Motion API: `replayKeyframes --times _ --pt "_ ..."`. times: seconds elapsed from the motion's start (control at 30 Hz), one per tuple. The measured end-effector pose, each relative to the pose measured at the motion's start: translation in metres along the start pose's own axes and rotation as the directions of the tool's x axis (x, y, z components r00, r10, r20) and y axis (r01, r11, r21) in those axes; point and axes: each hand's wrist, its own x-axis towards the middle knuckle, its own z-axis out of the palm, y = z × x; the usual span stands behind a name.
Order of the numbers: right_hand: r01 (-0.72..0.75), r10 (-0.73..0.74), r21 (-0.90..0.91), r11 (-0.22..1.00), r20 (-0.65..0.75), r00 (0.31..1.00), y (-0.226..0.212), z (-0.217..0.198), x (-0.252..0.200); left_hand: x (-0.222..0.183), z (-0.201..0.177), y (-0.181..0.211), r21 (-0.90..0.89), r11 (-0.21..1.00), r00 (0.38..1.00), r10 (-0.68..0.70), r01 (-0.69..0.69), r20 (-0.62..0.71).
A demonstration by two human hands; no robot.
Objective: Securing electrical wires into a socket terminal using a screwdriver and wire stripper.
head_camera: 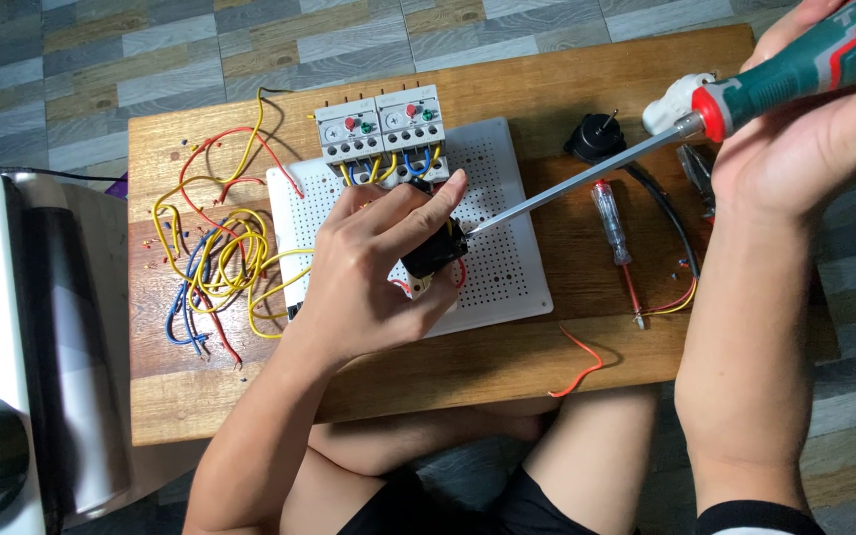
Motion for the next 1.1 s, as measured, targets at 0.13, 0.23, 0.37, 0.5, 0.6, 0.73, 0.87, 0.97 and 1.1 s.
replayKeyframes --times 0.13,0.23,0.37,0.5,0.6,0.73,0.87,0.97,1.1 --pt "0.037 -0.037 -0.008 0.999 -0.003 0.999 0.001 -0.003 0.001 -0.001 0.002 -0.001 0.041 0.999 1.0 0.007 -0.007 0.004" --pt "0.064 -0.066 0.041 0.997 0.05 0.997 0.002 -0.01 0.002 -0.001 0.003 -0.002 0.046 0.999 1.0 0.006 -0.006 -0.003" --pt "0.05 -0.051 0.013 0.999 0.037 0.998 0.001 -0.01 -0.001 -0.001 0.004 -0.003 0.125 0.991 0.999 0.046 -0.048 0.015" --pt "0.051 -0.045 -0.081 0.995 0.064 0.997 -0.003 -0.002 -0.005 -0.001 0.004 -0.002 0.187 0.979 0.996 0.079 -0.083 0.032" --pt "0.056 -0.054 -0.148 0.987 0.019 0.998 -0.007 0.005 -0.009 -0.001 0.005 -0.002 0.204 0.975 0.996 0.082 -0.088 0.036" --pt "0.092 -0.074 -0.341 0.936 0.067 0.995 -0.011 0.011 -0.013 -0.002 0.006 -0.002 0.233 0.968 0.996 0.087 -0.093 0.036" --pt "0.117 -0.082 -0.342 0.932 0.114 0.99 -0.009 0.01 -0.011 -0.002 0.008 -0.003 0.239 0.967 0.996 0.088 -0.092 0.03" --pt "0.265 -0.17 -0.323 0.909 0.294 0.941 -0.003 0.028 -0.023 -0.003 0.008 -0.004 0.226 0.971 0.997 0.081 -0.083 0.017" --pt "0.256 -0.176 -0.409 0.876 0.223 0.959 -0.011 0.042 -0.03 -0.003 0.007 -0.003 0.221 0.972 0.997 0.076 -0.079 0.025"
